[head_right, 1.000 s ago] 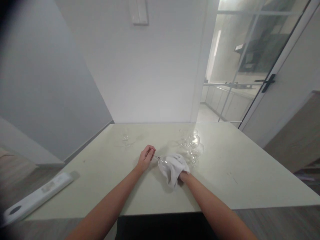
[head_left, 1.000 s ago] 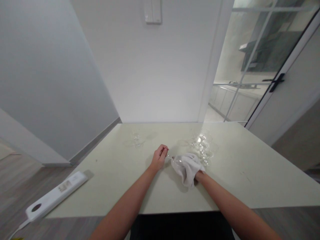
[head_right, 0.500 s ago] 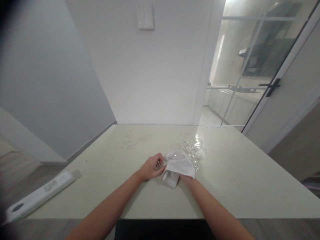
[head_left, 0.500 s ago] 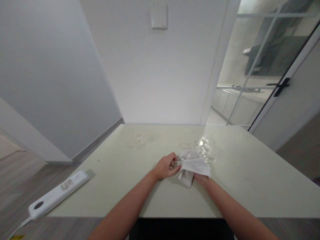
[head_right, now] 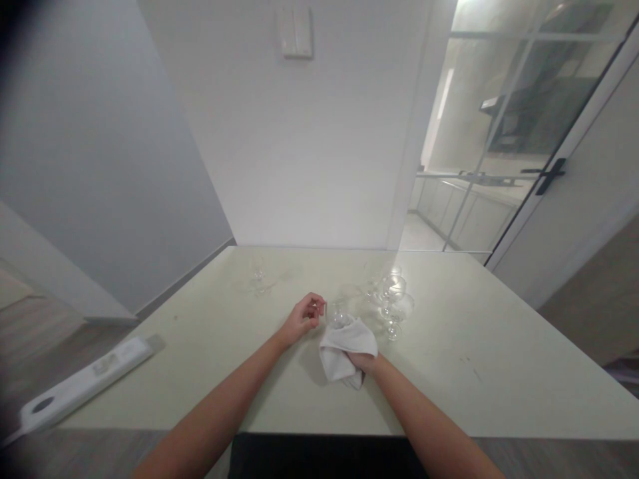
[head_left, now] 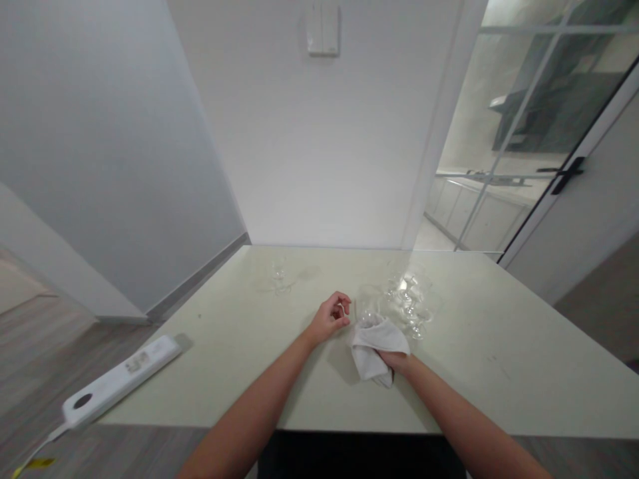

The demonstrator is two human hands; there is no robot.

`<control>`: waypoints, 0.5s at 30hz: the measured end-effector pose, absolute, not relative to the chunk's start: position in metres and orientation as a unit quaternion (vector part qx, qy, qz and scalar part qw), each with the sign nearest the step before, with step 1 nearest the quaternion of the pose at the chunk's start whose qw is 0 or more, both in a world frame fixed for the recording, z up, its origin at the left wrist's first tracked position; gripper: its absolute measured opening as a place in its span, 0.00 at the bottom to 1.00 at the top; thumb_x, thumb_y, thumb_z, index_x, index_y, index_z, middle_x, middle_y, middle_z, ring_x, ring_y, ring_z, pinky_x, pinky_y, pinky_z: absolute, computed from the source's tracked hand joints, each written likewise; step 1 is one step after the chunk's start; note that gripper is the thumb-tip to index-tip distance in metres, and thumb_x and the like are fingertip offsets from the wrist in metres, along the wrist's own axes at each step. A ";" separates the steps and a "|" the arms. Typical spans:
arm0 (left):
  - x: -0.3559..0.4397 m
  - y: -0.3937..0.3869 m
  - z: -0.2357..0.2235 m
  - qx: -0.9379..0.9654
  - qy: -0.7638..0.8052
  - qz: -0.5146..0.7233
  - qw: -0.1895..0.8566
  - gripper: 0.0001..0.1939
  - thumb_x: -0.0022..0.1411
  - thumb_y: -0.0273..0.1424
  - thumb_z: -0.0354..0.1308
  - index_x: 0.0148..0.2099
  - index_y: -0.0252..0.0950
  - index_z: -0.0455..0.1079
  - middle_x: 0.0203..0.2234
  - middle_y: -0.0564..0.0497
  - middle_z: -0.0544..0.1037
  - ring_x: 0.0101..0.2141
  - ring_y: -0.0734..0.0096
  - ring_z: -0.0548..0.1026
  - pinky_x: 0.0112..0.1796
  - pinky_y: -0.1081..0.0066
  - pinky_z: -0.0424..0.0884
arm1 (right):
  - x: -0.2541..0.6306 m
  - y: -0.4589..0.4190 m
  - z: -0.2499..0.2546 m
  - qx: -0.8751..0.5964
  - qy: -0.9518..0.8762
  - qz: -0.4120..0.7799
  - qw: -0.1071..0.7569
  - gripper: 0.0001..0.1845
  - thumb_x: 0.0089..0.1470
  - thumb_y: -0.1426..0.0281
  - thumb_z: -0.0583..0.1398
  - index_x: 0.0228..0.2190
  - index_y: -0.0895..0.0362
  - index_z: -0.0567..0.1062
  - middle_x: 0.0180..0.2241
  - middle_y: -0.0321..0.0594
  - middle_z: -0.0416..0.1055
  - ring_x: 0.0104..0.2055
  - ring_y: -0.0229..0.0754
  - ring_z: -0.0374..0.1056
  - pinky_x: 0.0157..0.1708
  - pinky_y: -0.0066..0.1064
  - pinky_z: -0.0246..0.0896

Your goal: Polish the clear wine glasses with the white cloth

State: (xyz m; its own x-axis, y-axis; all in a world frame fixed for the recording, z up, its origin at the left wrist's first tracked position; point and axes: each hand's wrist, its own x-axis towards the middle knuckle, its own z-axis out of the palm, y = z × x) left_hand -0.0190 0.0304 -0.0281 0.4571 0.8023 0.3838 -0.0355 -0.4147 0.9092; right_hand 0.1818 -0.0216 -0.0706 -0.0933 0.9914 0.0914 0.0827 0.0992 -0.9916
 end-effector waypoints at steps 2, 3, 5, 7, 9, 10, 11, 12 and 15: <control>-0.018 0.032 -0.030 0.690 0.244 0.428 0.531 0.39 0.44 0.61 0.64 0.45 0.34 0.64 0.26 0.57 0.65 0.23 0.79 0.59 0.24 0.76 0.55 | 0.179 -0.025 -0.066 -0.465 -0.601 0.466 0.454 0.14 0.42 0.54 0.68 0.28 0.49 0.82 0.37 0.42 0.80 0.45 0.57 0.74 0.53 0.48 0.65; -0.017 0.031 -0.030 0.680 0.238 0.414 0.556 0.39 0.43 0.60 0.65 0.45 0.34 0.64 0.25 0.58 0.63 0.22 0.80 0.58 0.23 0.77 0.53 | 0.178 -0.026 -0.063 -0.457 -0.620 0.461 0.441 0.13 0.42 0.54 0.68 0.28 0.48 0.82 0.37 0.42 0.80 0.45 0.56 0.74 0.53 0.48 0.65; -0.014 0.029 -0.030 0.667 0.243 0.390 0.587 0.36 0.45 0.56 0.67 0.46 0.35 0.63 0.26 0.58 0.64 0.23 0.80 0.59 0.24 0.78 0.54 | 0.177 -0.028 -0.056 -0.445 -0.648 0.454 0.419 0.14 0.43 0.53 0.67 0.29 0.49 0.82 0.37 0.42 0.81 0.44 0.55 0.75 0.53 0.48 0.66; -0.012 0.025 -0.027 0.662 0.251 0.382 0.593 0.32 0.49 0.50 0.68 0.48 0.36 0.64 0.30 0.55 0.67 0.26 0.77 0.64 0.27 0.77 0.58 | 0.176 -0.029 -0.051 -0.434 -0.657 0.461 0.410 0.17 0.47 0.52 0.65 0.33 0.50 0.82 0.40 0.42 0.80 0.45 0.54 0.75 0.53 0.47 0.67; -0.011 0.022 -0.024 0.658 0.234 0.388 0.602 0.31 0.51 0.48 0.68 0.50 0.36 0.65 0.35 0.51 0.71 0.32 0.73 0.69 0.31 0.76 0.62 | 0.177 -0.030 -0.048 -0.421 -0.666 0.466 0.401 0.19 0.50 0.52 0.63 0.38 0.50 0.81 0.43 0.43 0.80 0.47 0.53 0.74 0.55 0.46 0.66; -0.010 0.021 -0.023 0.652 0.218 0.392 0.611 0.31 0.51 0.48 0.68 0.51 0.36 0.66 0.37 0.49 0.73 0.35 0.71 0.71 0.34 0.74 0.64 | 0.177 -0.030 -0.048 -0.418 -0.675 0.462 0.396 0.19 0.50 0.52 0.62 0.39 0.51 0.80 0.44 0.43 0.79 0.48 0.53 0.74 0.56 0.47 0.64; -0.010 0.021 -0.022 0.644 0.203 0.395 0.623 0.32 0.52 0.47 0.68 0.53 0.36 0.65 0.39 0.47 0.75 0.37 0.68 0.73 0.36 0.73 0.65 | 0.178 -0.029 -0.048 -0.419 -0.684 0.452 0.390 0.19 0.50 0.52 0.62 0.39 0.51 0.79 0.45 0.43 0.79 0.50 0.53 0.73 0.58 0.47 0.62; -0.010 0.020 -0.021 0.635 0.190 0.397 0.636 0.33 0.52 0.46 0.68 0.54 0.37 0.65 0.41 0.45 0.76 0.40 0.65 0.74 0.39 0.71 0.66 | 0.178 -0.029 -0.048 -0.424 -0.693 0.439 0.384 0.20 0.49 0.53 0.63 0.39 0.51 0.79 0.46 0.43 0.78 0.51 0.53 0.72 0.60 0.48 0.59; -0.010 0.021 -0.021 0.606 0.177 0.394 0.668 0.34 0.51 0.43 0.71 0.56 0.37 0.64 0.43 0.41 0.79 0.45 0.59 0.76 0.44 0.66 0.67 | 0.178 -0.027 -0.047 -0.437 -0.697 0.420 0.383 0.22 0.47 0.52 0.64 0.41 0.50 0.78 0.48 0.40 0.77 0.52 0.53 0.71 0.62 0.49 0.56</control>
State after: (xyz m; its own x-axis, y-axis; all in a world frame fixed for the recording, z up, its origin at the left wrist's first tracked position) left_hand -0.0104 0.0208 -0.0207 0.6275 0.7402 0.2414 -0.3116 -0.0453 0.9491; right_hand 0.1785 -0.0272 -0.0465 -0.3244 0.9311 0.1670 0.2876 0.2653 -0.9203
